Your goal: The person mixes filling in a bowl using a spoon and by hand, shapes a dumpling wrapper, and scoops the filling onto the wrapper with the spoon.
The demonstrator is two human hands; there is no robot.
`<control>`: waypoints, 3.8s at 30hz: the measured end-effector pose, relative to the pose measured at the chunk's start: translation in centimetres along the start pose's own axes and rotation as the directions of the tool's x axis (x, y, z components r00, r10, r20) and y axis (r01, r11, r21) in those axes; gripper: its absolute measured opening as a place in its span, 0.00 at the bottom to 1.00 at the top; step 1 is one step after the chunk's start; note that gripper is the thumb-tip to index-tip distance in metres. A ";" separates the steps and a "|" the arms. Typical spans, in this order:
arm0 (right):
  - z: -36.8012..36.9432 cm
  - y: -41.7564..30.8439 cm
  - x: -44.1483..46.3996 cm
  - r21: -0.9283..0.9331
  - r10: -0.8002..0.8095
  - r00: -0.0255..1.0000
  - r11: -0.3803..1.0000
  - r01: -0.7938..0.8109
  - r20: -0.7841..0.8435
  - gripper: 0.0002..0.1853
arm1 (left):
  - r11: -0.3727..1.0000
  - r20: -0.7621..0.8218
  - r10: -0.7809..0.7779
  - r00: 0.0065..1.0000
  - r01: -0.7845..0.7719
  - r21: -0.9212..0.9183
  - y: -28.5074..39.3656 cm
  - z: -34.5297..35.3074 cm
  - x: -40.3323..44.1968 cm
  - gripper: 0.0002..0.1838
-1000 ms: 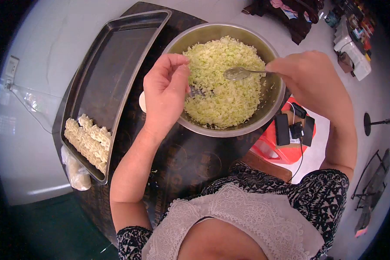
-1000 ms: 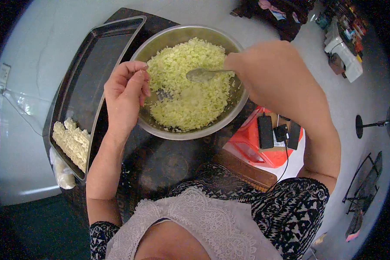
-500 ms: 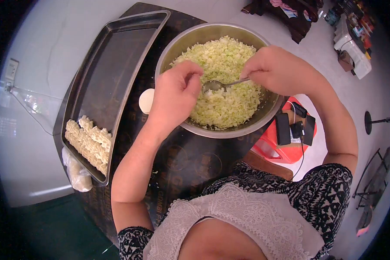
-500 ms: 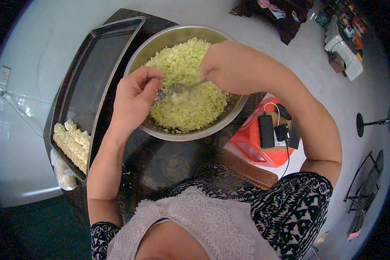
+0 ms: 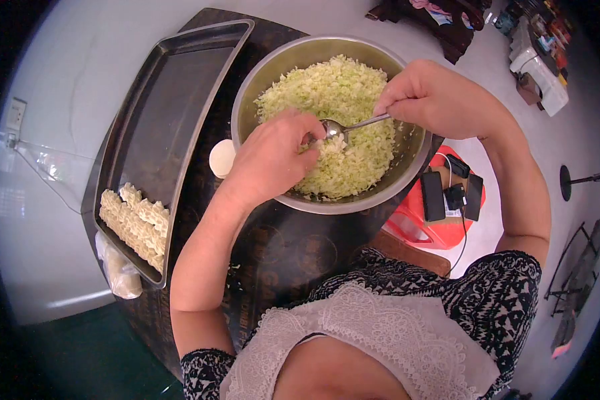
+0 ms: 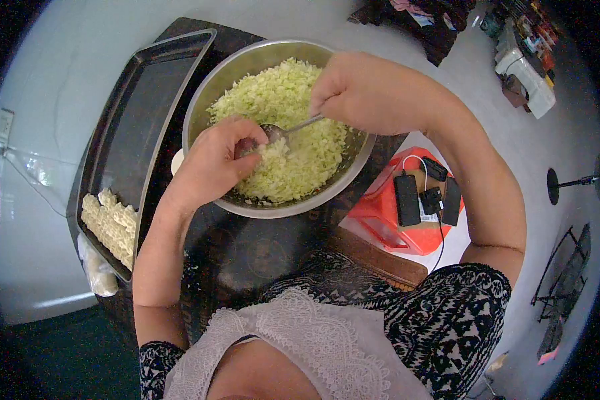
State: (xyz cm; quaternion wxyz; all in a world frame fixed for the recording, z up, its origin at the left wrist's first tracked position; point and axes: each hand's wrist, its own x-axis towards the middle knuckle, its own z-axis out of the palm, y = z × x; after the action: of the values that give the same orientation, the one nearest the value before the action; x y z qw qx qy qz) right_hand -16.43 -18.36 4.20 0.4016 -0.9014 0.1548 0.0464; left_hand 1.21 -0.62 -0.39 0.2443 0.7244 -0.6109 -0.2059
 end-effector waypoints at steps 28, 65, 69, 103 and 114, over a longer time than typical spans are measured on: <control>3.1 -1.3 -4.9 -0.679 -0.341 0.896 0.732 0.063 -0.284 0.09 | 0.912 -0.436 -0.148 0.888 -0.049 -0.408 -0.5 0.5 0.0 0.05; 2.9 -1.6 -5.2 -0.659 -0.453 0.791 0.747 0.086 -0.410 0.10 | 0.734 -0.225 -0.117 0.967 -0.069 -0.675 -1.0 -0.6 0.1 0.05; 5.9 -3.1 -2.6 -0.603 -0.481 0.740 0.787 0.129 -0.470 0.09 | 0.758 -0.230 -0.060 0.971 -0.105 -0.644 -0.9 -0.5 -0.2 0.06; 7.4 -1.0 4.3 0.129 -0.137 0.918 0.972 0.197 -0.371 0.06 | 0.739 -0.162 -0.051 0.985 -0.072 -0.670 -0.2 0.0 -0.3 0.07; 7.6 -2.1 4.7 -0.019 -0.235 0.797 0.963 0.271 -0.556 0.06 | 0.760 -0.142 -0.029 0.989 -0.071 -0.646 -0.2 -0.1 -0.6 0.08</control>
State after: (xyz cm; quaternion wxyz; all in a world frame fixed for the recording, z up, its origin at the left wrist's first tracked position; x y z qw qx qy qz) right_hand -11.05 -12.57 -0.44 0.3695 -0.8758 0.1440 -0.2751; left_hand 1.30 0.00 -0.46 0.5252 0.6010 -0.4909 -0.3493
